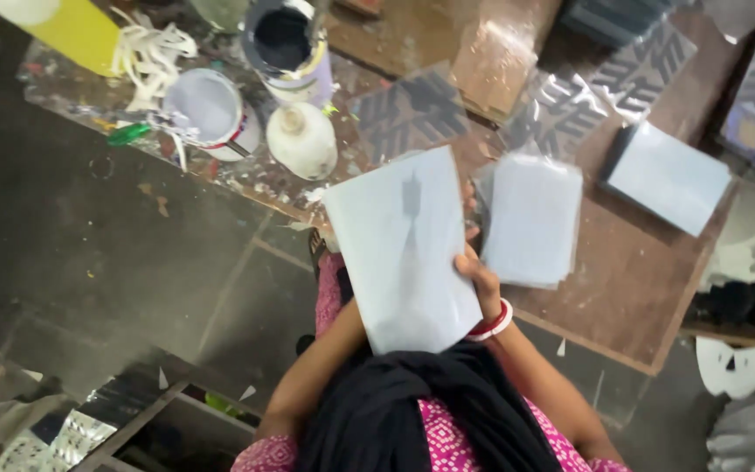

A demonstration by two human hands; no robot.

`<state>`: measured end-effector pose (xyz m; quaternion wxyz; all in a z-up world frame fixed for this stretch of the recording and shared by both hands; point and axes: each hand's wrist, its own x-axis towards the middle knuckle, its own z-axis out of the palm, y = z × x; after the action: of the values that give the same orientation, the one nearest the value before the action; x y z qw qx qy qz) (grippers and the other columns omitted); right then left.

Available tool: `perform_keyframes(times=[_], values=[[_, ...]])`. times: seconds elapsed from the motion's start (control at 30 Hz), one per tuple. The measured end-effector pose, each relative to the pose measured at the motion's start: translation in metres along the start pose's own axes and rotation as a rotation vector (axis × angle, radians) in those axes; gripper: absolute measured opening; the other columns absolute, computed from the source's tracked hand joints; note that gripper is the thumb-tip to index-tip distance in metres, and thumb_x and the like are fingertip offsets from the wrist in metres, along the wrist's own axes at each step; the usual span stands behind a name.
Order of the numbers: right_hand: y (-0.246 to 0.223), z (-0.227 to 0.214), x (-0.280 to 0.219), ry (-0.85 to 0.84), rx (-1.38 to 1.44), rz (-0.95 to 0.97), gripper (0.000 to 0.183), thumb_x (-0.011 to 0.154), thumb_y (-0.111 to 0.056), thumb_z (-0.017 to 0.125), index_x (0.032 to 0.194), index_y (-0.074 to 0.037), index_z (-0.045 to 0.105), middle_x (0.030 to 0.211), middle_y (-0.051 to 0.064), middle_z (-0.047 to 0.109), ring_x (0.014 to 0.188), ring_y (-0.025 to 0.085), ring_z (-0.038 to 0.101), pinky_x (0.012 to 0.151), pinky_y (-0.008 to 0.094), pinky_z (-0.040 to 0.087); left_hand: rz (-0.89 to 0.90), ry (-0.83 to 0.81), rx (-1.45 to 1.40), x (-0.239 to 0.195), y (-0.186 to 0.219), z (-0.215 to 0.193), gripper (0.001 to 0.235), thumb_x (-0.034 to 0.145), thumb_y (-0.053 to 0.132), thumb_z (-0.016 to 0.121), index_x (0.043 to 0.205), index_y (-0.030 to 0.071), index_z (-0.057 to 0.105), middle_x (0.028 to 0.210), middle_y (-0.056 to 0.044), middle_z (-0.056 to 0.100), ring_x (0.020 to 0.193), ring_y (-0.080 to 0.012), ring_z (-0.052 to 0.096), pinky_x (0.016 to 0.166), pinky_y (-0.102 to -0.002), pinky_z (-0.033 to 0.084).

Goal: The person stacks transparent plastic sheets by picking them up from a pile and placing them into a neat stack on a table.

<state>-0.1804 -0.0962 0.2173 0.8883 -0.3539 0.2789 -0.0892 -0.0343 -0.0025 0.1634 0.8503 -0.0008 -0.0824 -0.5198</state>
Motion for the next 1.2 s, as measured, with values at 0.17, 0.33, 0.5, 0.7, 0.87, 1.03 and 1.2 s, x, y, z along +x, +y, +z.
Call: perform_keyframes(times=[0.17,0.33,0.5,0.7,0.87,1.03,1.2], values=[[0.048,-0.107,0.018,0.197,0.229,-0.022,0.058,0.093,-0.039,0.069,0.133,0.001,0.056,0.120,0.017,0.066,0.105,0.031,0.064,0.095,0.046,0.052,-0.122,0.130,-0.064,-0.001,-0.001,0.018,0.094,0.104,0.071,0.042,0.161,-0.004,0.029,0.153,-0.024,0.046,0.138,-0.0380,0.046,0.113,-0.048,0.040],[-0.015,-0.043,0.010,0.109,0.166,-0.238,0.060,0.095,-0.041,0.065,0.139,-0.002,0.057,0.128,0.013,0.067,0.114,0.030,0.064,0.099,0.043,0.051,-0.046,0.164,-0.001,-0.018,0.016,0.042,0.098,0.099,0.069,0.051,0.163,-0.001,0.026,0.155,-0.019,0.046,0.140,-0.0336,0.045,0.114,-0.045,0.042],[-0.023,-0.066,0.015,0.164,-0.019,-0.208,0.059,0.092,-0.037,0.062,0.140,-0.004,0.055,0.128,0.013,0.065,0.113,0.029,0.063,0.096,0.042,0.051,-0.104,0.262,0.304,-0.041,0.008,0.030,0.102,0.086,0.045,0.075,0.164,0.010,0.021,0.154,-0.007,0.050,0.142,-0.0253,0.047,0.115,-0.042,0.044],[-0.018,-0.058,0.029,0.176,-0.459,-0.154,0.057,0.089,-0.022,0.061,0.142,-0.002,0.052,0.131,0.010,0.060,0.116,0.024,0.058,0.098,0.037,0.046,-0.051,0.492,0.566,-0.036,-0.007,-0.016,0.097,0.077,0.017,0.087,0.157,0.000,0.034,0.142,-0.016,0.057,0.132,-0.0298,0.054,0.109,-0.044,0.047],[-0.024,-0.048,0.024,0.189,-0.483,-0.213,0.054,0.091,-0.025,0.064,0.139,-0.005,0.049,0.126,0.010,0.062,0.108,0.024,0.063,0.091,0.040,0.053,0.116,0.272,0.988,-0.045,-0.010,-0.015,0.093,0.083,0.022,0.087,0.159,-0.001,0.037,0.148,-0.015,0.054,0.136,-0.0261,0.051,0.113,-0.038,0.044],[0.036,-0.096,0.067,0.323,-0.487,0.290,0.057,0.095,-0.040,0.064,0.135,0.000,0.058,0.115,0.012,0.069,0.097,0.025,0.066,0.085,0.038,0.054,-0.204,0.601,1.215,-0.053,-0.023,-0.115,0.088,0.081,0.038,0.085,0.143,-0.012,0.047,0.134,-0.025,0.063,0.121,-0.0305,0.063,0.103,-0.039,0.052],[0.033,-0.067,0.056,0.296,-0.721,0.255,0.058,0.091,-0.043,0.069,0.125,0.004,0.067,0.110,0.014,0.075,0.092,0.021,0.071,0.082,0.033,0.055,-0.182,0.647,1.250,-0.062,-0.021,-0.122,0.096,0.076,0.042,0.083,0.143,-0.010,0.041,0.132,-0.026,0.062,0.120,-0.0308,0.064,0.101,-0.039,0.052]])
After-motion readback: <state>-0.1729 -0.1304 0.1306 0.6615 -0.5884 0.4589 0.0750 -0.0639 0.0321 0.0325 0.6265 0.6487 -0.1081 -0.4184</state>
